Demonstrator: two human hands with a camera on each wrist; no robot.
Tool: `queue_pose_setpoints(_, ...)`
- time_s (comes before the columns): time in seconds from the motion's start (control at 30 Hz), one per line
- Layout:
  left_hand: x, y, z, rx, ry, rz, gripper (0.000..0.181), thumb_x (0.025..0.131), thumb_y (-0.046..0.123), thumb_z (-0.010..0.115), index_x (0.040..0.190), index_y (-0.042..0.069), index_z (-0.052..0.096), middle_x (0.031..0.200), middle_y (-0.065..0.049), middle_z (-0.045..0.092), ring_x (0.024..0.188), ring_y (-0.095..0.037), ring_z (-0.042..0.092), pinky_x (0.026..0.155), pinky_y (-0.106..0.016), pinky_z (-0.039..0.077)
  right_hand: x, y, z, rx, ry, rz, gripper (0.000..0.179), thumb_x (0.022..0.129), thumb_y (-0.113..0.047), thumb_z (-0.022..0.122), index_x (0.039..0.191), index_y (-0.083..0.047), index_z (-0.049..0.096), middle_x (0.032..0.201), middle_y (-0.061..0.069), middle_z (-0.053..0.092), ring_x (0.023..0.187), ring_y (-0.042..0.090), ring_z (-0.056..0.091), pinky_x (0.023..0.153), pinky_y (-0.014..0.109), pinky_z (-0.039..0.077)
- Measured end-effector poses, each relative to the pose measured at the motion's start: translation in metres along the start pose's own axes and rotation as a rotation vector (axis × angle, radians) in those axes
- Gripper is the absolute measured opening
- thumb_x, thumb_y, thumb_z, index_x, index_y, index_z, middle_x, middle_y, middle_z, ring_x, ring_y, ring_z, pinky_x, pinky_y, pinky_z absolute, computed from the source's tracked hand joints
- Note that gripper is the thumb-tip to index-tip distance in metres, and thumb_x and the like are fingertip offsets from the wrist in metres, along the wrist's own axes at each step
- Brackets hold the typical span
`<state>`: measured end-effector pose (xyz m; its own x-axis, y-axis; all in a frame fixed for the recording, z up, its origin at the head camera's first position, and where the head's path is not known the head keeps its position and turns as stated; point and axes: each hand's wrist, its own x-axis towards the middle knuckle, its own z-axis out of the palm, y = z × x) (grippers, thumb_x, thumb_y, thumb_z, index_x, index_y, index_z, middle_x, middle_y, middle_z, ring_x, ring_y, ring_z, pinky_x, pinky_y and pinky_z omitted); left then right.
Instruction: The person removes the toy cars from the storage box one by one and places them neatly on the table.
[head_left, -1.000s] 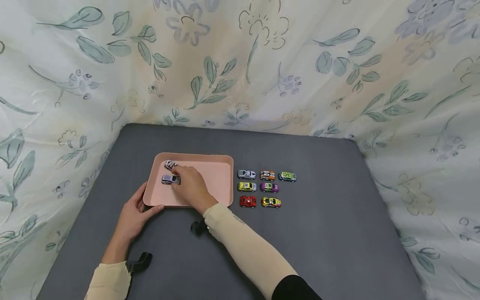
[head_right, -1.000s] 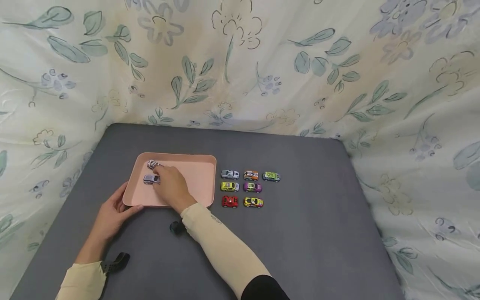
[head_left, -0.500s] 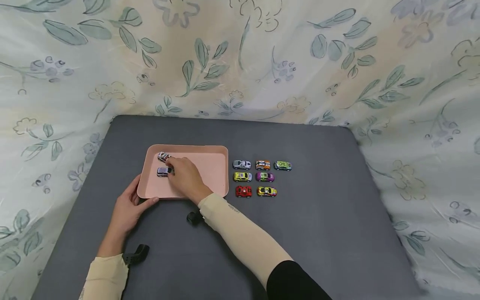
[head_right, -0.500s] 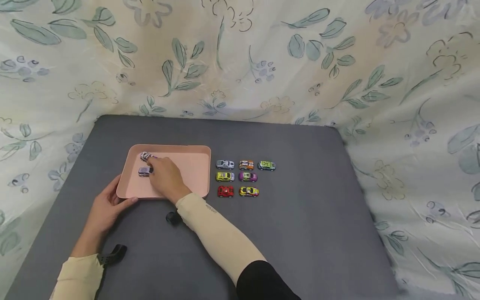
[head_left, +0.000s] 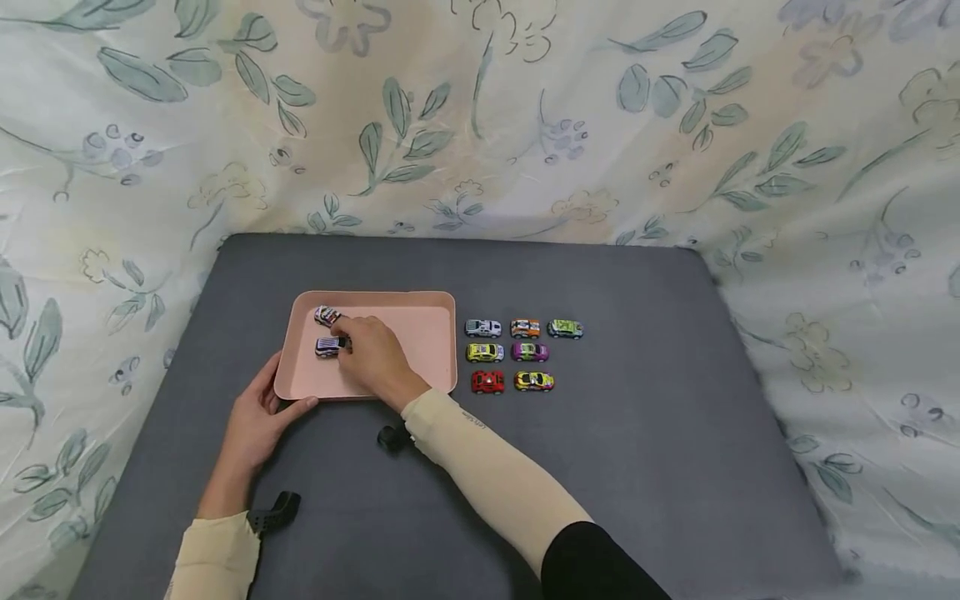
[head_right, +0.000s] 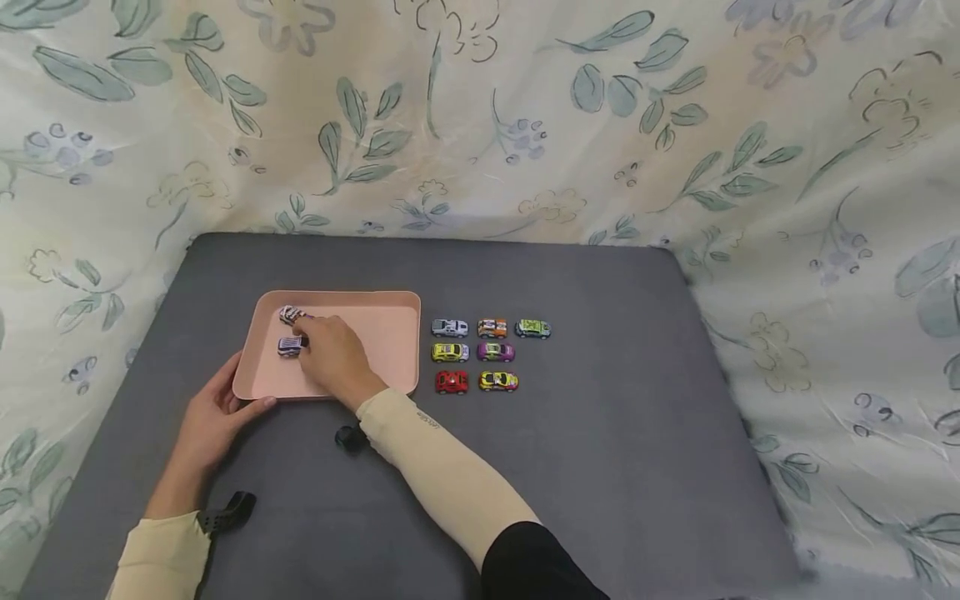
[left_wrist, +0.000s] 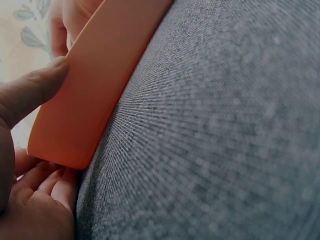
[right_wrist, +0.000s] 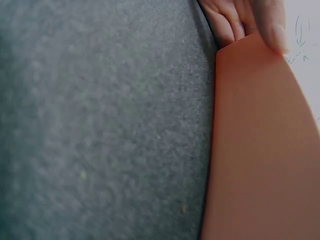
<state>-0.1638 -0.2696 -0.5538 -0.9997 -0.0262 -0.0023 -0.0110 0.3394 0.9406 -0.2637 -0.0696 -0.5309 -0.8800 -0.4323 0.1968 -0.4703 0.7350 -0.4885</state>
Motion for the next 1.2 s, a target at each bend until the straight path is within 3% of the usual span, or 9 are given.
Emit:
queue_pose_setpoints(0.33,0.002,0.002,0.0,0.001,0.008,-0.015,0.1,0.096,0.001,0.083,0.173,0.001,0.019,0.173,-0.027,0.025,0.159,-0.041,0.028,0.119,-0.011,0.03,-0.005,0.0,-0.024,-0.012,0.037,-0.02,0.024,0.097,-0.012,0.08,0.12,-0.02,0.082,0.121,-0.006,0.077,0.113,0.009,0.066,0.1,0.019,0.052)
queue_pose_setpoints(0.77,-0.001,0.005,0.001,0.03,0.02,-0.023,0.102,0.095,0.007,0.086,0.172,0.0,0.02,0.173,-0.027,0.026,0.159,-0.042,0.029,0.116,-0.008,0.031,-0.027,0.021,-0.066,-0.013,0.039,-0.054,0.022,0.097,-0.01,0.079,0.117,-0.017,0.081,0.118,-0.006,0.078,0.114,0.012,0.066,0.1,0.024,0.053)
queue_pose_setpoints(1.2,-0.002,0.001,0.002,0.035,0.022,0.007,0.1,0.096,0.01,0.086,0.173,0.002,0.022,0.173,-0.026,0.029,0.158,-0.041,0.03,0.113,-0.005,0.032,-0.061,0.05,-0.098,0.061,0.109,-0.069,0.017,0.097,-0.007,0.079,0.113,-0.015,0.08,0.11,-0.004,0.076,0.097,0.011,0.062,0.084,0.03,0.055)
